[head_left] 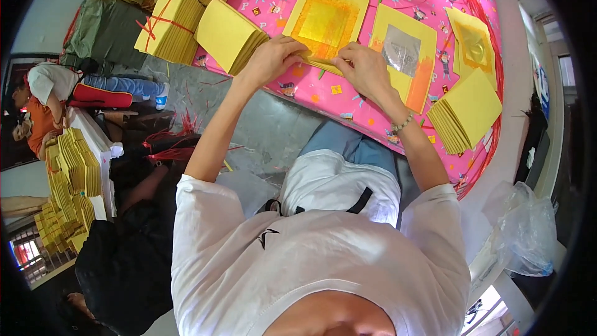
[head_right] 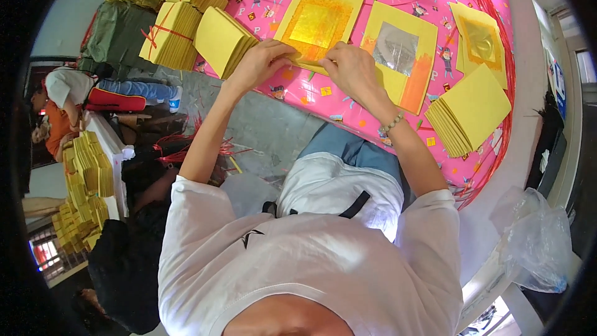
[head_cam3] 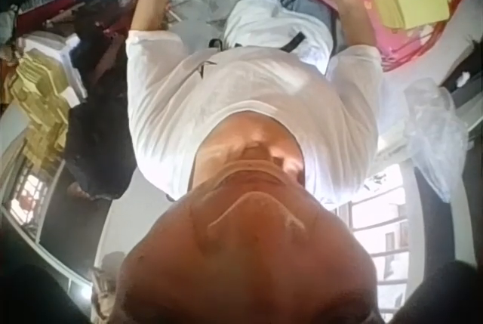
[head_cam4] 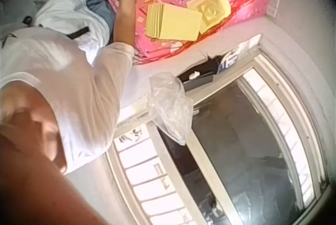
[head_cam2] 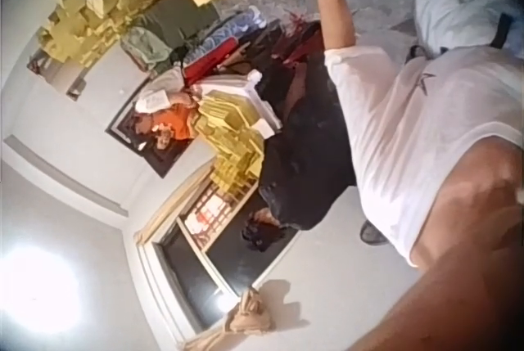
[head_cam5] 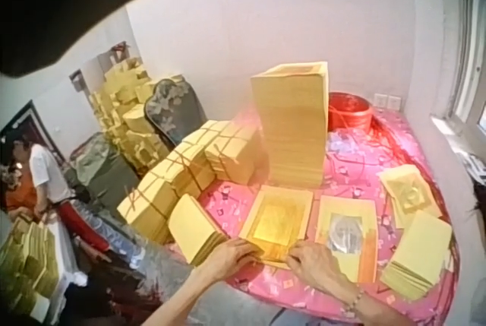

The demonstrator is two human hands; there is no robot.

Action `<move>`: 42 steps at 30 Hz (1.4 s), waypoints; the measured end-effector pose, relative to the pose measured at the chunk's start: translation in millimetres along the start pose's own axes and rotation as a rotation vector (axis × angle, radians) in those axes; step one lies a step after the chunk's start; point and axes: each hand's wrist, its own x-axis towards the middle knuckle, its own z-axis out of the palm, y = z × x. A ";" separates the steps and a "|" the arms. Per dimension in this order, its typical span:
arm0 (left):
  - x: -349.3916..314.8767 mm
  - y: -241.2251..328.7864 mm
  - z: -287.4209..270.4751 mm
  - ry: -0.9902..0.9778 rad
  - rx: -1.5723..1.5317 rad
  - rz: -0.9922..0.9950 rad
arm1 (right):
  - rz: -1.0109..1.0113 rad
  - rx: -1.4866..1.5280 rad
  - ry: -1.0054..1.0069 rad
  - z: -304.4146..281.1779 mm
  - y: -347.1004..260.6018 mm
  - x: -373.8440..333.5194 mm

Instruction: Folding and stacking sheets of joss paper.

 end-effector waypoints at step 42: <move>5.3 43.0 3.3 0.222 -0.911 -0.203 | 0.163 1.180 0.079 -14.7 -9.0 3.4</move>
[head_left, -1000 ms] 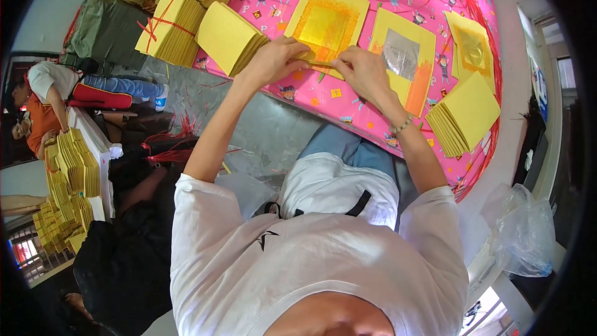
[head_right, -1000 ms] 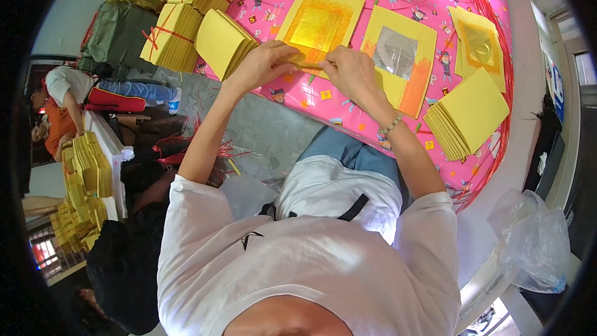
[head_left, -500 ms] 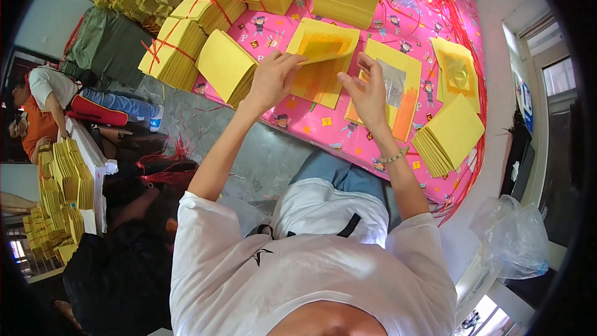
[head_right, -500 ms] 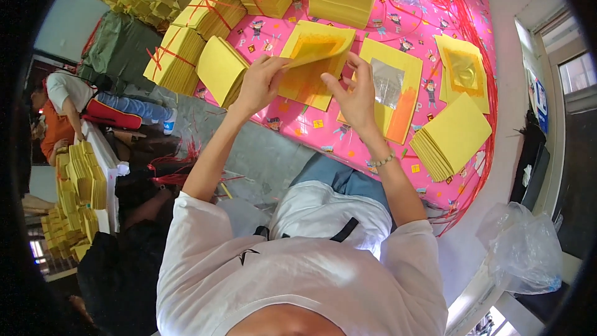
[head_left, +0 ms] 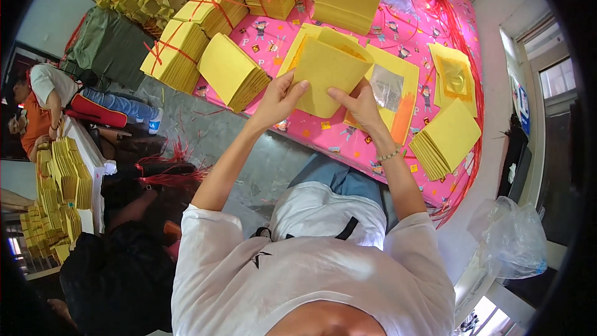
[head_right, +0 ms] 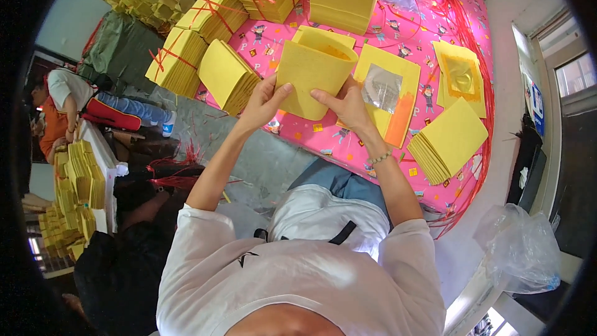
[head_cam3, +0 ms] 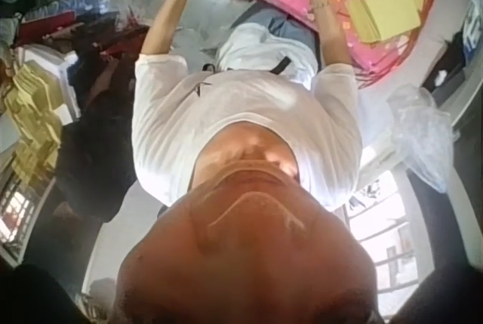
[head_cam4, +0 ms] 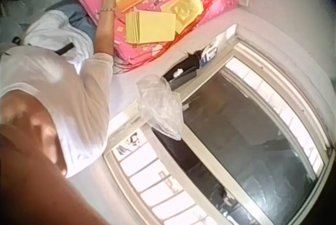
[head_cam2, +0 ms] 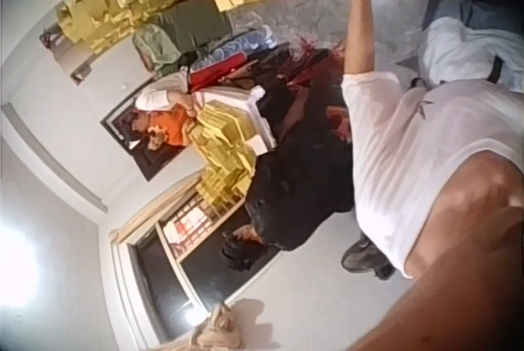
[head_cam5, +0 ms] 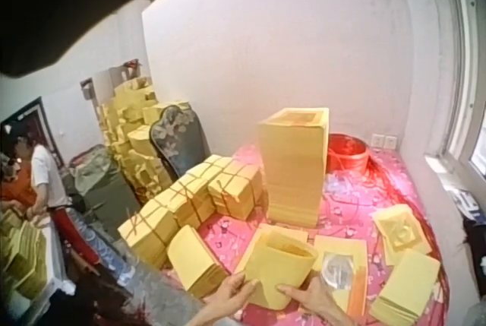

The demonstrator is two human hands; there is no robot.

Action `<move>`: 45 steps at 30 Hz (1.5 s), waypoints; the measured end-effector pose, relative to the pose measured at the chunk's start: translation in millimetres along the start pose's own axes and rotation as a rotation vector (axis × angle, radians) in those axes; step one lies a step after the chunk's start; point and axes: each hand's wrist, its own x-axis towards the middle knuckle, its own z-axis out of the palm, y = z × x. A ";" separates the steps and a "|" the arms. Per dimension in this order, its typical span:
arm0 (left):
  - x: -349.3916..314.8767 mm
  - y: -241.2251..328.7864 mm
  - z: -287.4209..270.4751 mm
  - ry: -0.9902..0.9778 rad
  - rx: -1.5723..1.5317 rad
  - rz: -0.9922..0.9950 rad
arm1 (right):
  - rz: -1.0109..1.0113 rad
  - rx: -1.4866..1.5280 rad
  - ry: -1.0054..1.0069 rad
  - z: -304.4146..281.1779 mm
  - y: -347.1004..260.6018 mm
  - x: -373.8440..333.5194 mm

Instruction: Folding and stacking sheets of joss paper.

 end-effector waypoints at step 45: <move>29.7 26.0 0.1 -0.015 -0.484 -0.465 | 0.284 0.240 0.006 -15.5 -14.4 9.7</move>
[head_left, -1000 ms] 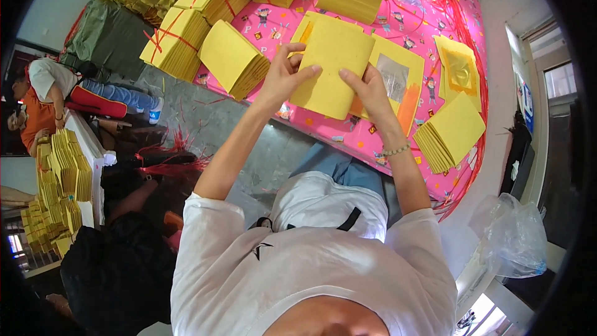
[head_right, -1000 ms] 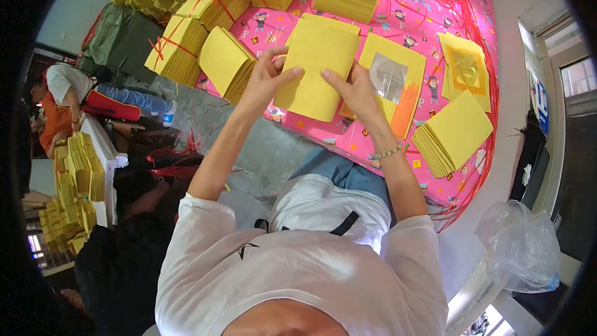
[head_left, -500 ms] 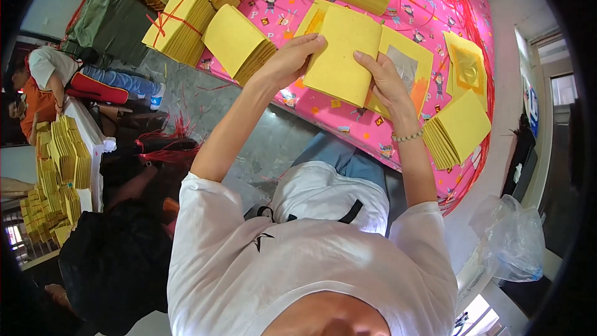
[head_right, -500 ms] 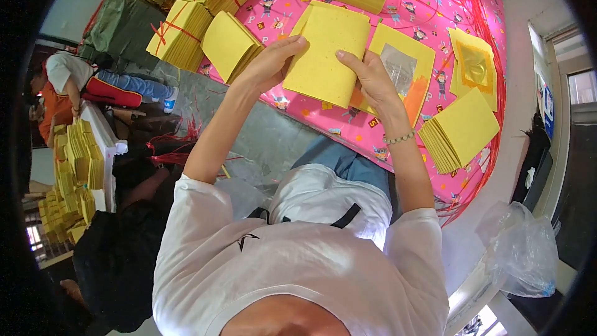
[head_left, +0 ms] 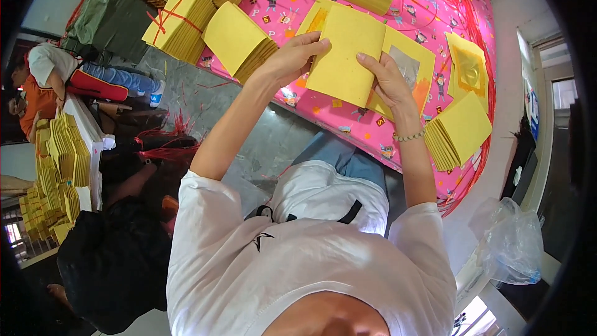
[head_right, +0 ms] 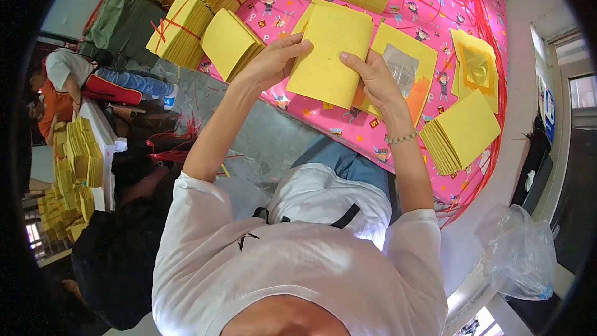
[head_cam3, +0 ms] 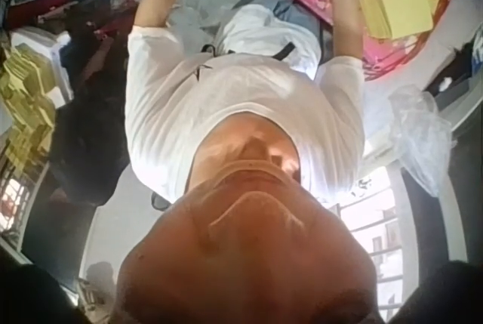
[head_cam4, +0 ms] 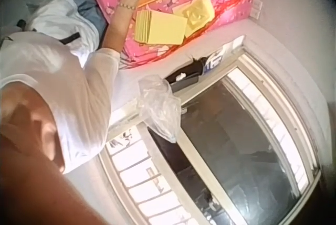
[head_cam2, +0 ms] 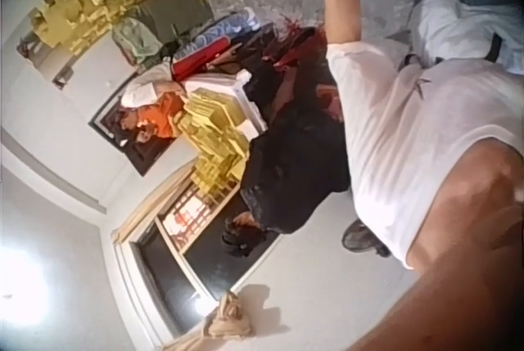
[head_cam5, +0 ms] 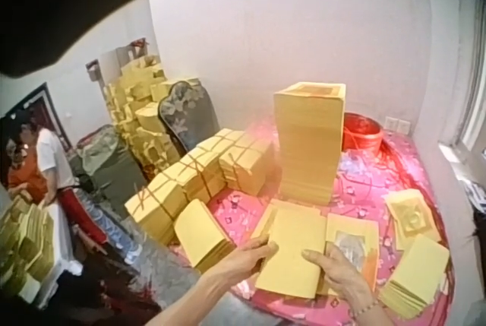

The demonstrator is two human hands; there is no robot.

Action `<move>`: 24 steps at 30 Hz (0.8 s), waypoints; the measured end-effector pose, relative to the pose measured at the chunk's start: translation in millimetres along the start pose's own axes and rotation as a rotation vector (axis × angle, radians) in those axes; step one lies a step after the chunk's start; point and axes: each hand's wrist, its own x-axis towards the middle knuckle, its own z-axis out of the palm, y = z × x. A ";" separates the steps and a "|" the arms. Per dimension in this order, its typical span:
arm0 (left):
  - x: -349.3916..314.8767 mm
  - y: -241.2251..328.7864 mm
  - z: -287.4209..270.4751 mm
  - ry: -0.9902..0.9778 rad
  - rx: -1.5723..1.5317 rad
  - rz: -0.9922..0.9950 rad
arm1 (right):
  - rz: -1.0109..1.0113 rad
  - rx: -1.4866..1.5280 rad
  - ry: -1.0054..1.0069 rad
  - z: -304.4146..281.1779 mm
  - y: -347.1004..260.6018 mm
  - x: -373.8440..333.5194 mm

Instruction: Folding and stacking sheets of joss paper.

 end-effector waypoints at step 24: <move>-31.5 -30.2 49.6 0.199 0.102 0.590 | -0.299 -0.195 0.108 33.7 -5.2 -35.1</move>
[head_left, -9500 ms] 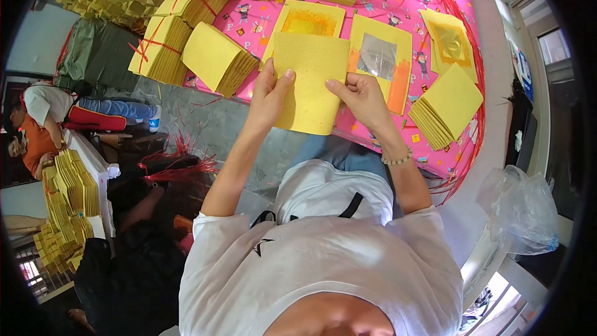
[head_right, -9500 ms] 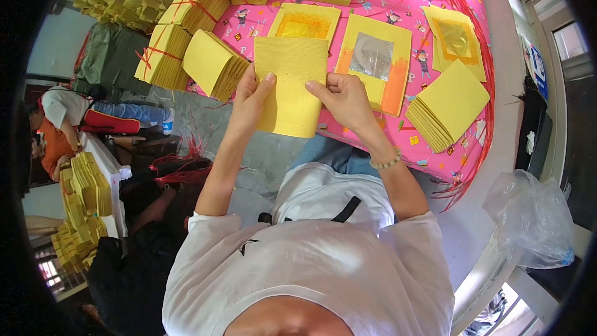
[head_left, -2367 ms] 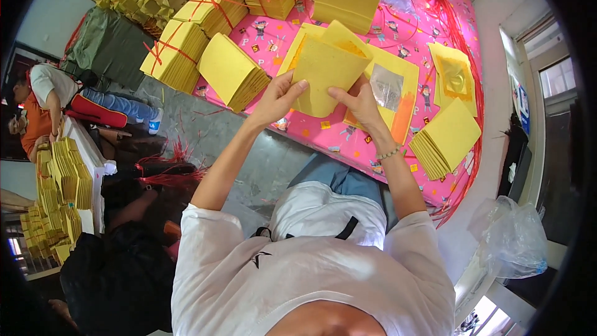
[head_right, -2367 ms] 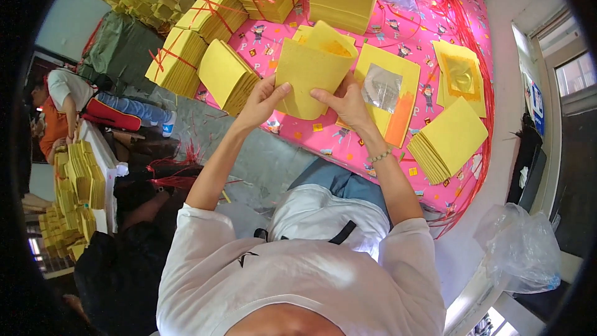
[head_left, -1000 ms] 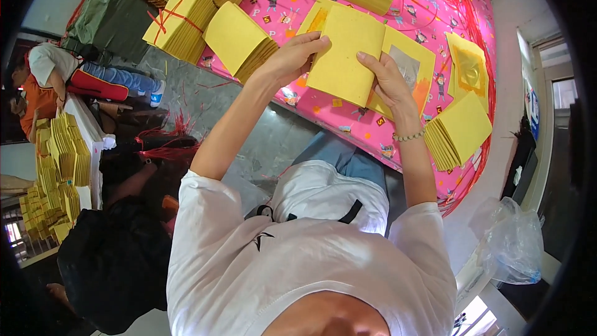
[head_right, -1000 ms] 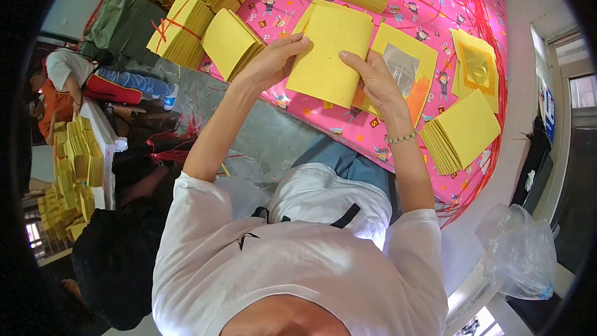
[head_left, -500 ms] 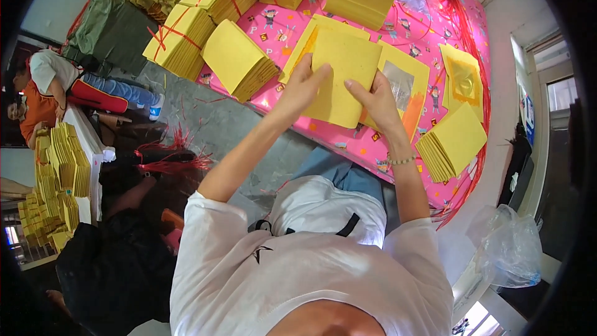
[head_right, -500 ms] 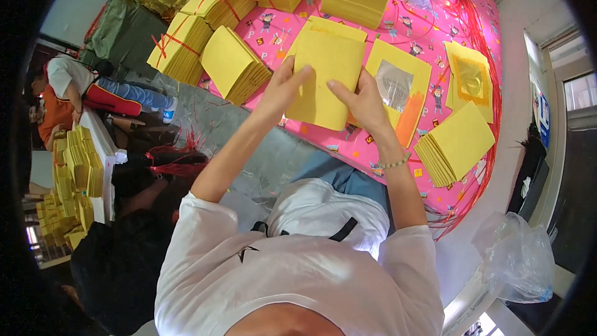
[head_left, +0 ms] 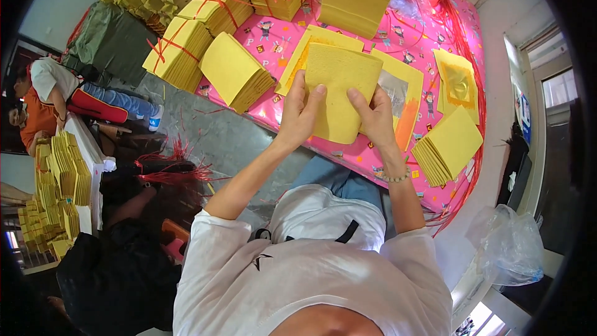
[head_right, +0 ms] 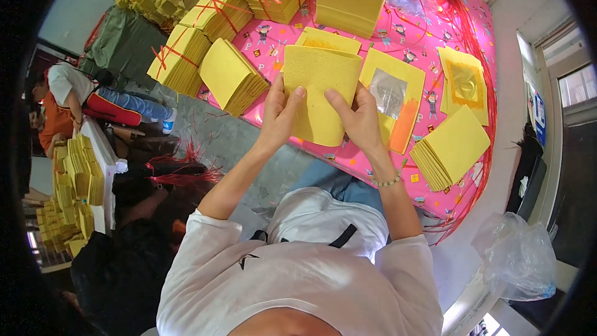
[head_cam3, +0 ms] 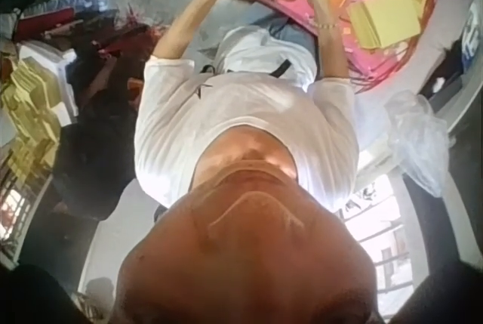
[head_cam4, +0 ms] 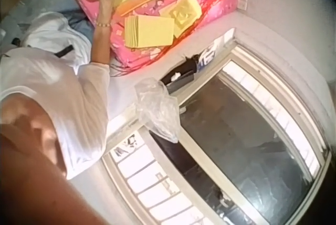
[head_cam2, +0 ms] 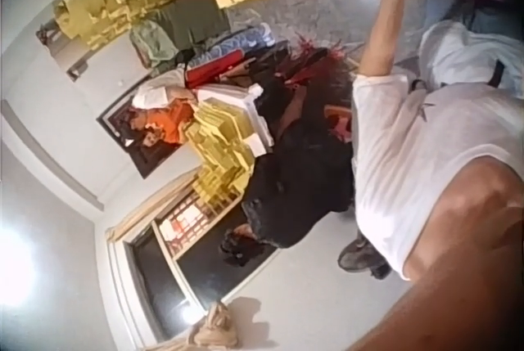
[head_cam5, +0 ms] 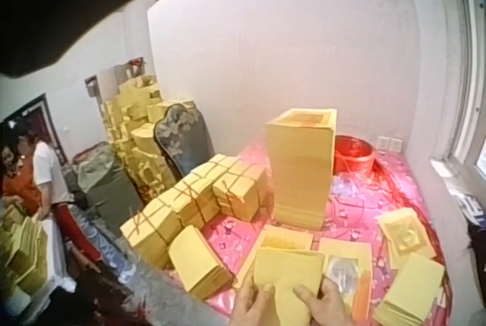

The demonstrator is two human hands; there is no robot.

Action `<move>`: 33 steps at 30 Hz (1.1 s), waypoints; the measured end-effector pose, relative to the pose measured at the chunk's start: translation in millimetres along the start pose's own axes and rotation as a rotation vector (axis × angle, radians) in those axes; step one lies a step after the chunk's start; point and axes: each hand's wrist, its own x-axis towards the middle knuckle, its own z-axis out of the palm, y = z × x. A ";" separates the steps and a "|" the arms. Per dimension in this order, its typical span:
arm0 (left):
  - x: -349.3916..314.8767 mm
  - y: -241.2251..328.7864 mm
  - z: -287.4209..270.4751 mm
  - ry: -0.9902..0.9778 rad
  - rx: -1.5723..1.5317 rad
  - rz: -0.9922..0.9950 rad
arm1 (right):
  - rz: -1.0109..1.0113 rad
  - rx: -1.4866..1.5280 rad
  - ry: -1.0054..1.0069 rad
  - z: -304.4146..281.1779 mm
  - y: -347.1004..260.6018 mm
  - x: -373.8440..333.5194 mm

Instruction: Folding and stacking sheets of joss paper.

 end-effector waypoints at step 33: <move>40.9 -24.2 -28.9 -0.016 0.013 -0.557 | 0.226 0.045 0.134 -0.5 28.7 31.9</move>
